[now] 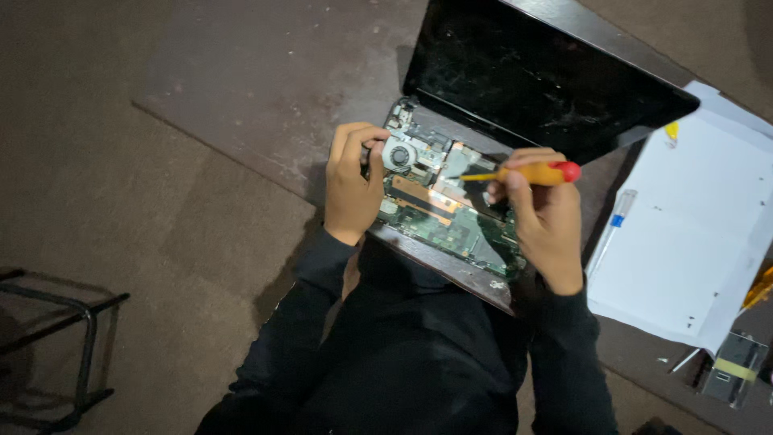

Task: The person disassembles a pink laptop by removing the bottom cover and unscrewing internal components. They use a screwdriver to remove screws from the hard drive and motherboard, then lift out the hard drive and a metal bracket.

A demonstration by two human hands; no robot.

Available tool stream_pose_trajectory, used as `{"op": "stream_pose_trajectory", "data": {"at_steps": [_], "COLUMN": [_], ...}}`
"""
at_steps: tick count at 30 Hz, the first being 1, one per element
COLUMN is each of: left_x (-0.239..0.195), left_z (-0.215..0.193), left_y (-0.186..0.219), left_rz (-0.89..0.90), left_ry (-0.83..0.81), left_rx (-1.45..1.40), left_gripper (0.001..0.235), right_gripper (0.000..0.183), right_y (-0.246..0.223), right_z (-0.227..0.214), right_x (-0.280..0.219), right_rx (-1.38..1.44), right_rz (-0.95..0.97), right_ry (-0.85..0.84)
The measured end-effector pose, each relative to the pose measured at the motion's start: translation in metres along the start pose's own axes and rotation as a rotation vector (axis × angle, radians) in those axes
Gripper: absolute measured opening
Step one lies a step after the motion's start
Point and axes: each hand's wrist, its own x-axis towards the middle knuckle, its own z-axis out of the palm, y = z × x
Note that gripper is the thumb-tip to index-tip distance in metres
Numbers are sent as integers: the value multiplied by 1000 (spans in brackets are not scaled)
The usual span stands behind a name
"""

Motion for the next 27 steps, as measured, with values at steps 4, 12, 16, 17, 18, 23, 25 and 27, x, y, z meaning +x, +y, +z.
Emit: {"op": "stream_pose_trajectory", "data": {"at_steps": [4,12,16,17,18,23,25,27], "left_x": [0,4,5,5,5,6,7,8], "left_z": [-3,-8,-7,-7,-7,-9,-10,-10], "left_y": [-20,-14,-16,-16,-17,-21,-18,-16], "left_rz": [-12,29,60,64,63,85,90,96], "left_ry": [13,16,-1,4,5,-30,-31,-32], "left_rx": [-42,-87,-64,-66,-67,-84,-92,-99], "left_gripper": [13,27,25,25,25,27,27,28], "right_gripper": [26,29,28,28,28,29,29,28], "right_y": [26,59,63,64,64,65,63,62], "right_z": [19,42,40,41,41,44,44,45], "right_x": [14,17,17,17,17,15,15,15], "right_rx": [-91,63,50,49,48,108,96,85], "right_rz": [-153,-253,-251,-249,-248,-224,-224,-225], "right_ry": [-58,-63,-72,-73,-74,-68,-68,-67]}}
